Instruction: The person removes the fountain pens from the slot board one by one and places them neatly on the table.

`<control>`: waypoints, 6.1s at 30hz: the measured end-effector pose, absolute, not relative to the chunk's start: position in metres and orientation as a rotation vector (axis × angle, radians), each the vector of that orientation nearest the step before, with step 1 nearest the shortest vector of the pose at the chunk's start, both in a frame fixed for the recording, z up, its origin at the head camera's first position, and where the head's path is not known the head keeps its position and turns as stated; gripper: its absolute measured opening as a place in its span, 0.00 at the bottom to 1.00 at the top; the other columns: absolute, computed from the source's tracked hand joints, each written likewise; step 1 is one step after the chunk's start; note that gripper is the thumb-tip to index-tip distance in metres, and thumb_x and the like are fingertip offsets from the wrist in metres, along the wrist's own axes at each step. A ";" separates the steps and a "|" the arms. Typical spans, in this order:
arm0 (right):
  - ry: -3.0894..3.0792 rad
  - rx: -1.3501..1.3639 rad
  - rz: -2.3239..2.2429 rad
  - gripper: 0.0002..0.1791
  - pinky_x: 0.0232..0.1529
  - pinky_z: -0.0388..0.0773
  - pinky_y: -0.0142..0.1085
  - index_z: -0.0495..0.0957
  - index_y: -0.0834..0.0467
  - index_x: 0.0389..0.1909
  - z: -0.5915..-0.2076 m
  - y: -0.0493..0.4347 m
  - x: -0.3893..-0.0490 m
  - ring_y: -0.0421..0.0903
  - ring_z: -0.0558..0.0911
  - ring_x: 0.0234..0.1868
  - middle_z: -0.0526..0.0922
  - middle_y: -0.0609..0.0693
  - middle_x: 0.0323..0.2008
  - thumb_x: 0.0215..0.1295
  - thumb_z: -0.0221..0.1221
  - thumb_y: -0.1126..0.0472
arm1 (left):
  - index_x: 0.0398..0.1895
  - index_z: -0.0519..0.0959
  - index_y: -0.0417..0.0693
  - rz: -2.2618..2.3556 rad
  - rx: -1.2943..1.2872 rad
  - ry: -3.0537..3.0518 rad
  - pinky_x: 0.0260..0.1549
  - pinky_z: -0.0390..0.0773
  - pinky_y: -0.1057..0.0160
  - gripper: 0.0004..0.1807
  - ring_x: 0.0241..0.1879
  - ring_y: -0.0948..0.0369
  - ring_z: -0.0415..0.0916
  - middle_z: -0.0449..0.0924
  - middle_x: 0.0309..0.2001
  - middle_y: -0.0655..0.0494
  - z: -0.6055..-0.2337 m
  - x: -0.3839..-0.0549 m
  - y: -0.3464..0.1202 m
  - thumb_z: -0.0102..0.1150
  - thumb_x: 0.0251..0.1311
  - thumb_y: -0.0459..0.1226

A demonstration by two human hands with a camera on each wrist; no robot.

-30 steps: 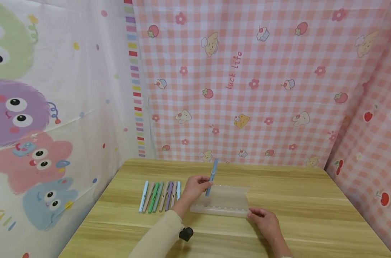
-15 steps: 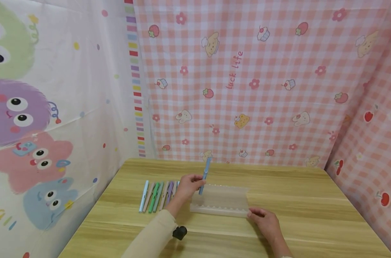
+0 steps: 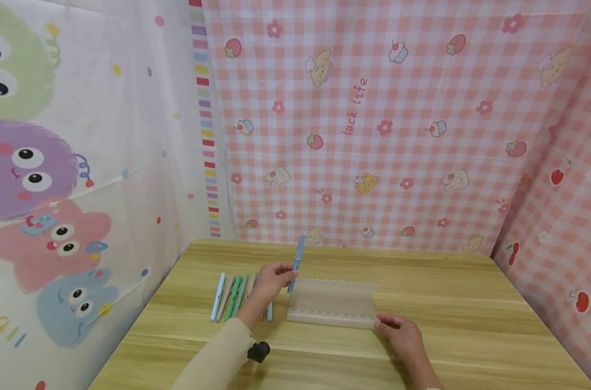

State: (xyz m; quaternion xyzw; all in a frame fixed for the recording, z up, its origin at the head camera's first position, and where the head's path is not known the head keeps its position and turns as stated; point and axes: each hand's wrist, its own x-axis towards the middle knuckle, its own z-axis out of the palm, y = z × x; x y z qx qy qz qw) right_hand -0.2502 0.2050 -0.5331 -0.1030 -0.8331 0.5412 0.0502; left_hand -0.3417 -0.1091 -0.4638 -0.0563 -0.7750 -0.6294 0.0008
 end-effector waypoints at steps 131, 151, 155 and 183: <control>-2.526 -0.338 1.637 0.16 0.36 0.76 0.31 0.84 0.67 0.46 -0.532 0.203 -0.248 0.42 0.78 0.40 0.86 0.55 0.42 0.62 0.68 0.61 | 0.39 0.82 0.30 -1.914 0.474 -2.504 0.22 0.76 0.66 0.12 0.23 0.63 0.72 0.76 0.22 0.56 -0.514 -0.326 -0.318 0.65 0.59 0.34; -2.499 -0.318 1.653 0.15 0.34 0.76 0.29 0.84 0.68 0.45 -0.531 0.200 -0.249 0.41 0.78 0.37 0.86 0.54 0.39 0.61 0.68 0.62 | 0.28 0.82 0.33 -1.731 0.398 -2.637 0.17 0.70 0.67 0.08 0.17 0.64 0.70 0.73 0.16 0.57 -0.518 -0.329 -0.320 0.64 0.56 0.33; -2.496 -0.317 1.653 0.15 0.34 0.75 0.29 0.84 0.68 0.45 -0.531 0.199 -0.249 0.40 0.78 0.37 0.86 0.54 0.39 0.61 0.68 0.62 | 0.29 0.83 0.31 -1.733 0.379 -2.638 0.17 0.70 0.67 0.09 0.17 0.63 0.71 0.74 0.16 0.56 -0.518 -0.328 -0.321 0.64 0.55 0.32; -2.524 -0.327 1.702 0.19 0.35 0.76 0.36 0.81 0.69 0.50 -0.533 0.206 -0.255 0.44 0.79 0.34 0.86 0.55 0.41 0.66 0.64 0.58 | 0.17 0.73 0.42 -1.806 0.344 -2.583 0.19 0.67 0.66 0.17 0.17 0.63 0.65 0.70 0.15 0.56 -0.508 -0.329 -0.323 0.59 0.65 0.37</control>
